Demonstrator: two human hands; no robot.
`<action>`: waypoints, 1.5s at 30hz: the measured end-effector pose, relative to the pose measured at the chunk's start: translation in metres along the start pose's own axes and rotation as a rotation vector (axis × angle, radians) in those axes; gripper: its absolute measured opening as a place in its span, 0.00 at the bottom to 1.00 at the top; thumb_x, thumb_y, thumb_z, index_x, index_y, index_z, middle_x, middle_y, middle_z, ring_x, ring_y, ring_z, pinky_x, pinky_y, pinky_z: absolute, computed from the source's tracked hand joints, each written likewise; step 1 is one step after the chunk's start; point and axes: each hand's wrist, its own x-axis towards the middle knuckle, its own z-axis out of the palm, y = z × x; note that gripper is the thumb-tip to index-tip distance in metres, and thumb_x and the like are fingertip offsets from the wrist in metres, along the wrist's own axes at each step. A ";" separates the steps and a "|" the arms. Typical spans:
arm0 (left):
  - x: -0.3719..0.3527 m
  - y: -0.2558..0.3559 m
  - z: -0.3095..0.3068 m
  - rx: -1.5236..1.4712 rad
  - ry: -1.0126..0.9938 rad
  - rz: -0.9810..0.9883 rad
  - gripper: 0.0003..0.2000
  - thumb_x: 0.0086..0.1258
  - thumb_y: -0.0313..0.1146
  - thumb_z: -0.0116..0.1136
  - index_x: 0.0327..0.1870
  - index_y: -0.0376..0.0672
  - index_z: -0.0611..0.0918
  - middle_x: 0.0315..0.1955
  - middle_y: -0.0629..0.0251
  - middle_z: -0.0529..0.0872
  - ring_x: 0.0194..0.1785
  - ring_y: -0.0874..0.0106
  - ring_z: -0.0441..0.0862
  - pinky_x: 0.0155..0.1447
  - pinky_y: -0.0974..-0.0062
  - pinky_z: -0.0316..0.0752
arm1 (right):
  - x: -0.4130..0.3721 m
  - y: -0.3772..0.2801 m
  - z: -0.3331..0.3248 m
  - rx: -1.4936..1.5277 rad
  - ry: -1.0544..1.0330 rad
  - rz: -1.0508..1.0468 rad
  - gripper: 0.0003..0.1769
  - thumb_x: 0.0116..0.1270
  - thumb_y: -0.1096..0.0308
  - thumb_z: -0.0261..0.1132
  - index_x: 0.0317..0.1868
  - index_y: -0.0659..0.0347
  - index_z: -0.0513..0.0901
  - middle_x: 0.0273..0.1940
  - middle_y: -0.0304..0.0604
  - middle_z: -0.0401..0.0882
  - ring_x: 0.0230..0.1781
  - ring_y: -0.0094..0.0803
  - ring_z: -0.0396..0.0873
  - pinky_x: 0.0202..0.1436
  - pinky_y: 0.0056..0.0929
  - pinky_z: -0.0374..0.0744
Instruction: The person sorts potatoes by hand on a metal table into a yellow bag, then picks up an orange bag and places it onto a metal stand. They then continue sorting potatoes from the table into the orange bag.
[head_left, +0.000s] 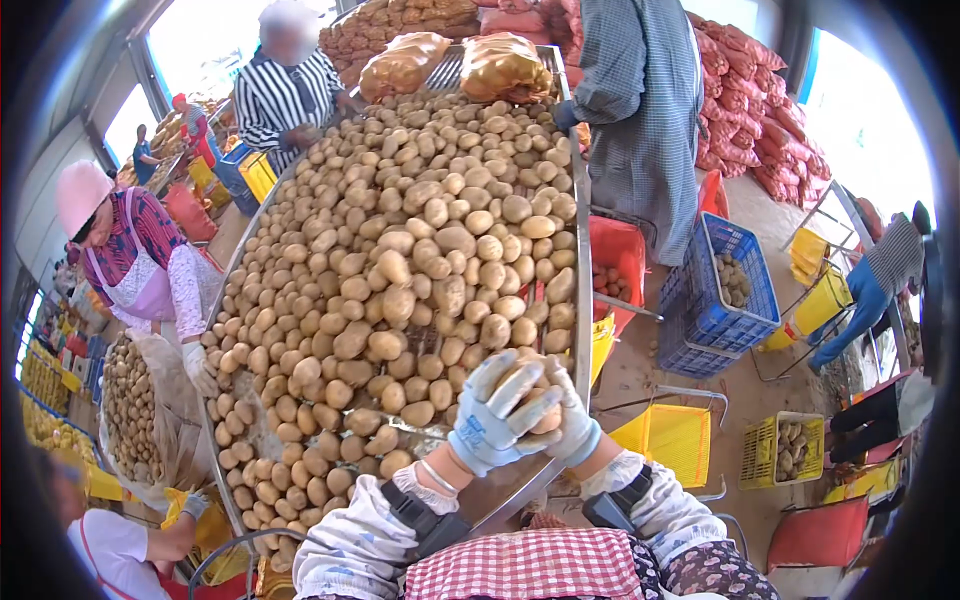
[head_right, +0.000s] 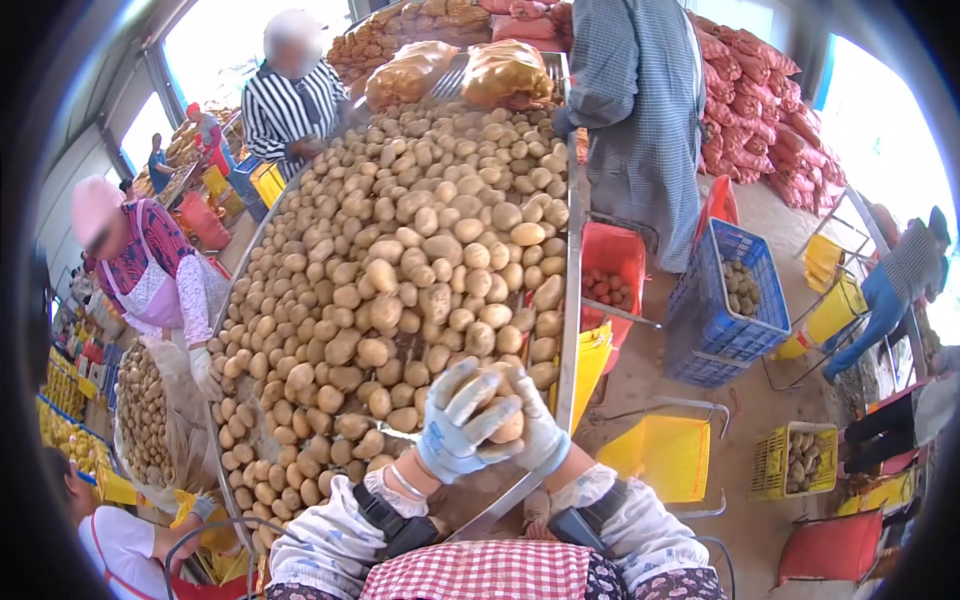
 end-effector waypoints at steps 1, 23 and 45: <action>0.011 0.003 0.018 -0.040 -0.013 0.020 0.24 0.51 0.52 0.69 0.51 0.60 0.81 0.58 0.64 0.73 0.62 0.53 0.69 0.59 0.53 0.71 | -0.009 -0.016 -0.005 0.054 -0.003 -0.023 0.30 0.69 0.43 0.58 0.61 0.57 0.71 0.54 0.42 0.75 0.51 0.32 0.77 0.55 0.29 0.80; 0.010 -0.134 0.056 0.431 -0.216 -0.437 0.35 0.65 0.44 0.57 0.72 0.44 0.61 0.70 0.49 0.61 0.73 0.48 0.55 0.73 0.51 0.51 | 0.032 -0.237 -0.169 -0.908 0.813 -0.733 0.29 0.70 0.56 0.59 0.67 0.59 0.66 0.63 0.46 0.68 0.61 0.36 0.70 0.64 0.37 0.68; -0.262 -0.030 -0.203 0.608 -0.582 -1.203 0.41 0.65 0.62 0.45 0.74 0.47 0.56 0.73 0.48 0.52 0.76 0.51 0.48 0.76 0.50 0.37 | 0.115 0.114 -0.031 -2.748 -0.392 -0.454 0.43 0.51 0.52 0.69 0.66 0.59 0.66 0.67 0.61 0.59 0.71 0.59 0.53 0.72 0.57 0.52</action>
